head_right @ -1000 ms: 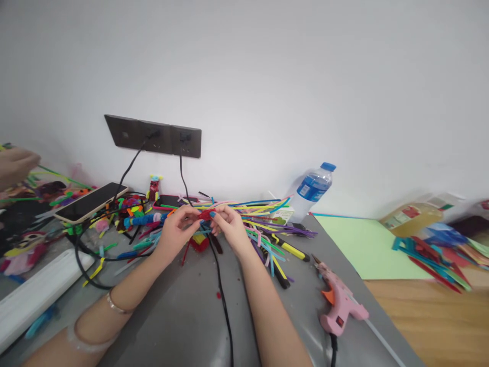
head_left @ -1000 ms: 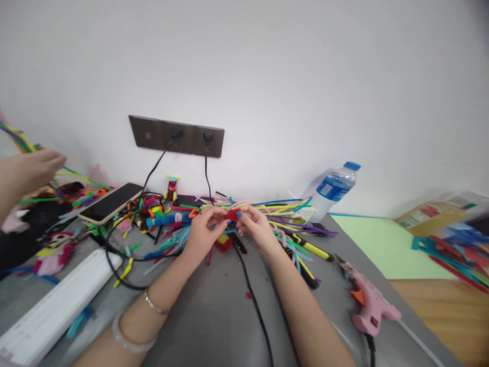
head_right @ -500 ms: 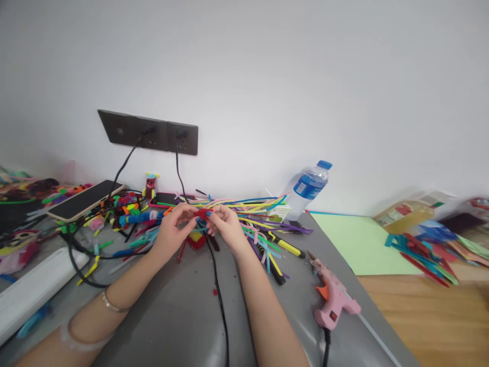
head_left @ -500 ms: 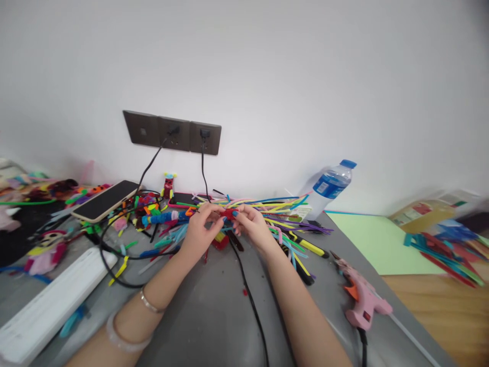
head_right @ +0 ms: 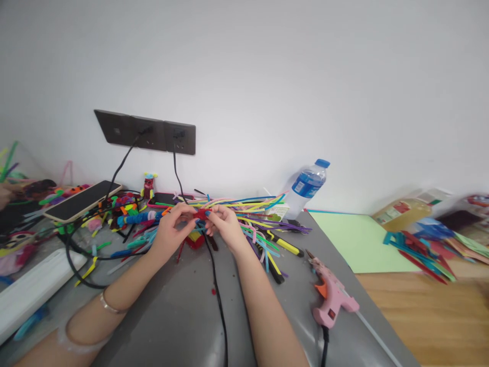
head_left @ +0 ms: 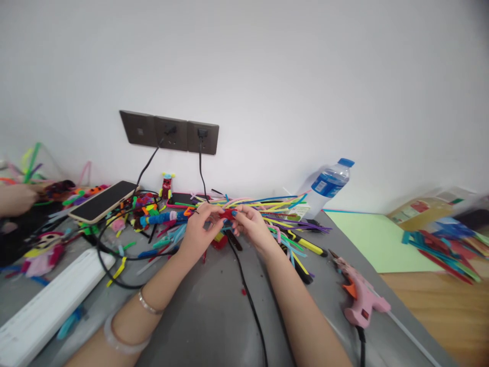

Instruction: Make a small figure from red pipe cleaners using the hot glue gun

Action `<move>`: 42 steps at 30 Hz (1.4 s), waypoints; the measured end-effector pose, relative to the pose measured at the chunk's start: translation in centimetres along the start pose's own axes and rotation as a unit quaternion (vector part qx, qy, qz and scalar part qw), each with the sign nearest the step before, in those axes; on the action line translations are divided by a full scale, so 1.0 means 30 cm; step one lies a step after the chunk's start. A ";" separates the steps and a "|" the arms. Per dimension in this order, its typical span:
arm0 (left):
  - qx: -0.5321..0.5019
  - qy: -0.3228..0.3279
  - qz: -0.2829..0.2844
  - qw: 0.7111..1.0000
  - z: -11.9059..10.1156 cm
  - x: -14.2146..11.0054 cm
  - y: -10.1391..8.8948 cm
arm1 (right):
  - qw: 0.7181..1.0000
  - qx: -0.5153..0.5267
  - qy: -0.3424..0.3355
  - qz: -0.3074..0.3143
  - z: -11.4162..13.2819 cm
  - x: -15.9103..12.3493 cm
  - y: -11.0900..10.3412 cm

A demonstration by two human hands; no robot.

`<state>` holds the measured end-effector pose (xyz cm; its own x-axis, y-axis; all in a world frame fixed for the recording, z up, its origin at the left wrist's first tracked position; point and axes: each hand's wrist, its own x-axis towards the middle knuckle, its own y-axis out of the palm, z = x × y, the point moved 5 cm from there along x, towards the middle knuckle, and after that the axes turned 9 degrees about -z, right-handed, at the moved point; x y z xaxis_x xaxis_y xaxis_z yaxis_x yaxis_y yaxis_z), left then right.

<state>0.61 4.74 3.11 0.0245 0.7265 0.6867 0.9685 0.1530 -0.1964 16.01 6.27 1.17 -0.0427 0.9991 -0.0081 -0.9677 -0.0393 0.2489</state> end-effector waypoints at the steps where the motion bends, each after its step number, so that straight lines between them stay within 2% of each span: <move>1: -0.002 -0.002 0.000 1.000 0.000 0.000 0.000 | 1.000 -0.001 0.001 -0.001 0.001 0.000 0.000; 7: -0.021 -0.024 -0.006 0.999 -0.006 -0.001 0.000 | 1.000 -0.003 0.000 0.001 0.006 0.001 0.001; 13: -0.092 -0.107 -0.030 0.990 0.013 -0.005 0.008 | 1.000 -0.003 -0.015 0.006 0.009 -0.001 0.001; 22: -0.123 -0.164 -0.009 0.979 0.057 -0.016 0.030 | 0.999 -0.014 -0.031 0.011 0.018 -0.004 0.004; 42: -0.194 -0.176 -0.026 0.965 0.078 -0.014 0.032 | 0.997 0.059 -0.022 0.033 0.008 -0.001 0.013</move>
<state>0.94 6.14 0.99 -0.0453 0.9176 0.3948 0.9877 -0.0181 0.1554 15.70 6.22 1.51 -0.0927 0.9943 0.0535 -0.9267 -0.1058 0.3605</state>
